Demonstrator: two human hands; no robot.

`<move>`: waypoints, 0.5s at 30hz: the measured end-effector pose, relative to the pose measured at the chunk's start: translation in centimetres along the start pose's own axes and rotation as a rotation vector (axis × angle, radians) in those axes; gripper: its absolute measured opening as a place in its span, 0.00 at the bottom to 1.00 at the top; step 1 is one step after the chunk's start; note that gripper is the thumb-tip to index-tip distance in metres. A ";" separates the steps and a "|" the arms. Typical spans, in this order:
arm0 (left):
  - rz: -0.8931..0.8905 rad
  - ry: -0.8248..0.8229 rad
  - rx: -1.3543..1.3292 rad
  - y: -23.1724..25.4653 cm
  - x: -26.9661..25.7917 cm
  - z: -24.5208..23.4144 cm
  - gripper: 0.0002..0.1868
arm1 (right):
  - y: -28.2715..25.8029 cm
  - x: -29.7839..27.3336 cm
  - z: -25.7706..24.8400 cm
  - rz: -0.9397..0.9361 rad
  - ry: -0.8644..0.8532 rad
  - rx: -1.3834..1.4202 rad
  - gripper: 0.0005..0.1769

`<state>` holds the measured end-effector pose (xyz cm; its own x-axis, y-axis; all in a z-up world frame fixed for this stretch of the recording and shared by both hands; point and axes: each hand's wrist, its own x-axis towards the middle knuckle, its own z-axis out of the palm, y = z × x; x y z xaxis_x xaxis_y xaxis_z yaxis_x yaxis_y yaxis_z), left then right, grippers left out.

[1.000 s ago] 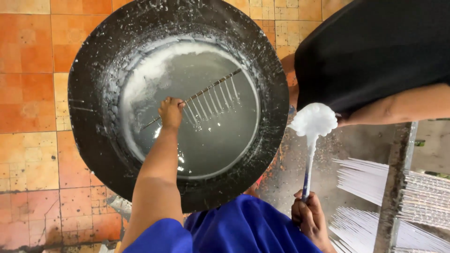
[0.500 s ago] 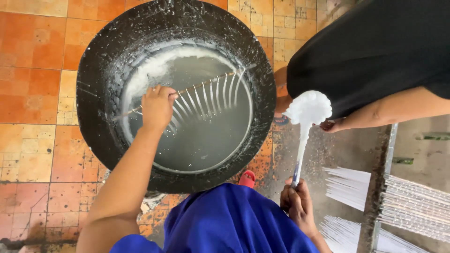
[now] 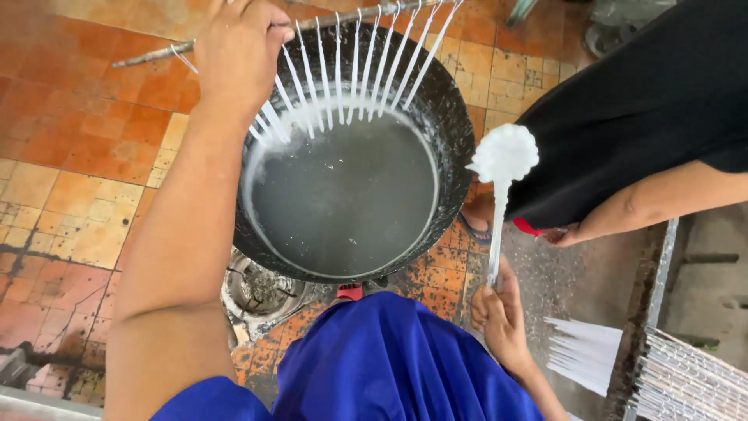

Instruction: Dipping racks of candle wicks into a vat of melted wax and hanging them on a frame to cool.

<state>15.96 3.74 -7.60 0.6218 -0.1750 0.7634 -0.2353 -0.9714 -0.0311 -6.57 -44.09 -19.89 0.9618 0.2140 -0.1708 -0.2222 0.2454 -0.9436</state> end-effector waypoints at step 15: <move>-0.337 -0.310 -0.214 4.7 2.0 -11.9 0.04 | -18.7 18.9 6.6 0.062 0.074 -0.154 0.19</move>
<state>7.20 0.76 1.41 0.8745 0.0723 0.4796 -0.1103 -0.9333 0.3418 14.67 -38.42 -3.61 0.9574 0.1529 -0.2450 -0.2597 0.0854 -0.9619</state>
